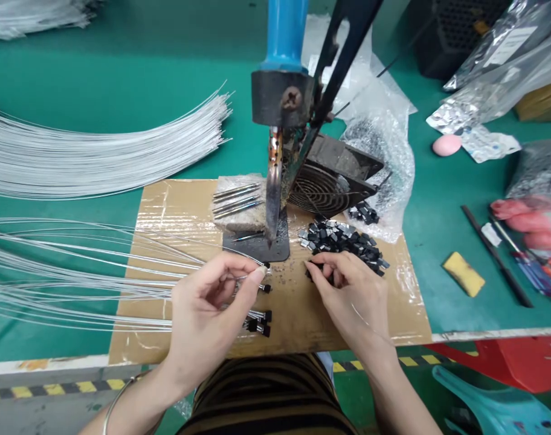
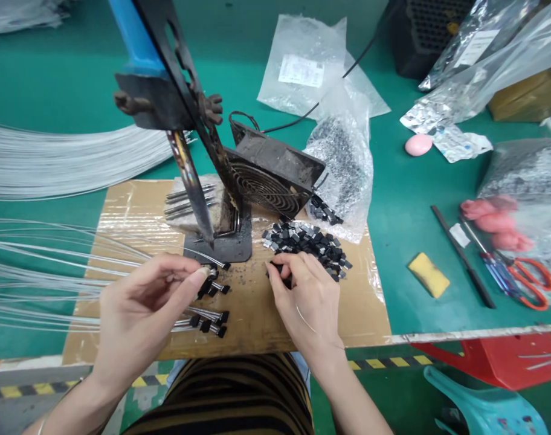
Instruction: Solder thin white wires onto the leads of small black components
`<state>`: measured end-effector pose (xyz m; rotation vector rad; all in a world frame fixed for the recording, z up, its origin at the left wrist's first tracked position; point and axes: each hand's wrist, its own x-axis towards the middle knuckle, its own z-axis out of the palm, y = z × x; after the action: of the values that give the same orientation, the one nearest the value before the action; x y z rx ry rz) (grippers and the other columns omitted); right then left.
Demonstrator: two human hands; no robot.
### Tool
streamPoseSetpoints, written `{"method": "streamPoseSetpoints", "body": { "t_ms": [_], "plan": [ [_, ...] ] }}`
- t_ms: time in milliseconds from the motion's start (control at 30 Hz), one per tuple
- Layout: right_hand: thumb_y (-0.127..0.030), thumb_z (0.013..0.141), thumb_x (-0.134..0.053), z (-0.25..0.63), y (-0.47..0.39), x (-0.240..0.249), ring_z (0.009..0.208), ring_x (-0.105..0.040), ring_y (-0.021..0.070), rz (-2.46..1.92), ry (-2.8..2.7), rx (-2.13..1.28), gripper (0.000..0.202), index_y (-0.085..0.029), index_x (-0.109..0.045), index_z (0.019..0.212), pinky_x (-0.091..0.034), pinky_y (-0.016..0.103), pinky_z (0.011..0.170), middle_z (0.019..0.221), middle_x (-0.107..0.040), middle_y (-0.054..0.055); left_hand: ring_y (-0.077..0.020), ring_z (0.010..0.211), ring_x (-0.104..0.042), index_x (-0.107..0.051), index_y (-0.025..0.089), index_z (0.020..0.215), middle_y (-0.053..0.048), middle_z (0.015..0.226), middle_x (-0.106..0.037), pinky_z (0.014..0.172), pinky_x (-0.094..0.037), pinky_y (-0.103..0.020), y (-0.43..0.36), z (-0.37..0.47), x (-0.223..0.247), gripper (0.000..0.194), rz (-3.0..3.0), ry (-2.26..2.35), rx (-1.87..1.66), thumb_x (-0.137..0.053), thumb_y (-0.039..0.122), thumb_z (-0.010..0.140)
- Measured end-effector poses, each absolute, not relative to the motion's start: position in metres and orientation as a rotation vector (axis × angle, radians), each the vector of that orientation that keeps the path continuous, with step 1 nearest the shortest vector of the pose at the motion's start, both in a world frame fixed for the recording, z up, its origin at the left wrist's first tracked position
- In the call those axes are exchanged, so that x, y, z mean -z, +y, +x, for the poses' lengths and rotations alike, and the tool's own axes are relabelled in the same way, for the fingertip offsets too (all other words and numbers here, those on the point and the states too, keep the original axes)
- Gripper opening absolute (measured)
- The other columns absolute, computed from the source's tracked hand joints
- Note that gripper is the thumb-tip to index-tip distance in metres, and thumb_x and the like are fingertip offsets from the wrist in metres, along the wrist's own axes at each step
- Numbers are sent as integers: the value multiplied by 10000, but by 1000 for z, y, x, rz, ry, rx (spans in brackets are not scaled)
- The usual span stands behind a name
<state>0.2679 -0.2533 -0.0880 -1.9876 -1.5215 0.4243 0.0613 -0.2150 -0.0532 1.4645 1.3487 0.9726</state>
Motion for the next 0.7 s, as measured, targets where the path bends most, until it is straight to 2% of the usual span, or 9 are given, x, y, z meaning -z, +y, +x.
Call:
{"method": "streamPoseSetpoints", "body": {
  "t_ms": [100,233,367,533,700],
  "plan": [
    [-260,904,-780,264,-256,86,571,-574,132,-2008,-1319,-550,36,-231,-780,884,-486,288,603,656,-640,-45,-71,537,-493,-745,232,862,46,693,-667,477,-387,-179,-214,61,53,71,1487,1355,-961,-742,177,906],
    [-368,879,-826,260,-257,77,537,-643,127,-1843,-913,-787,169,-210,-775,910,-531,248,536,666,-727,-14,-84,537,-489,-741,232,870,38,698,-660,472,-371,-207,-213,60,53,66,1503,1359,-933,-737,181,912],
    [-292,857,-857,255,-254,66,627,-738,135,-1639,-818,-877,115,-218,-782,904,-610,224,613,751,-781,3,-80,512,-458,-738,229,858,42,668,-638,456,-340,-210,-212,61,51,69,1511,1375,-952,-735,186,912],
    [-235,892,-828,248,-251,61,615,-728,119,-1488,-810,-921,63,-238,-799,948,-608,209,612,732,-764,-17,-72,524,-467,-742,245,867,50,690,-662,467,-349,-194,-212,62,49,85,1509,1389,-969,-733,174,911],
    [-261,903,-821,240,-250,57,603,-707,116,-1454,-807,-1041,42,-254,-829,944,-602,224,598,776,-779,-10,-72,523,-455,-740,252,865,57,679,-646,462,-345,-188,-211,63,49,89,1506,1394,-953,-736,175,908]
  ]
}}
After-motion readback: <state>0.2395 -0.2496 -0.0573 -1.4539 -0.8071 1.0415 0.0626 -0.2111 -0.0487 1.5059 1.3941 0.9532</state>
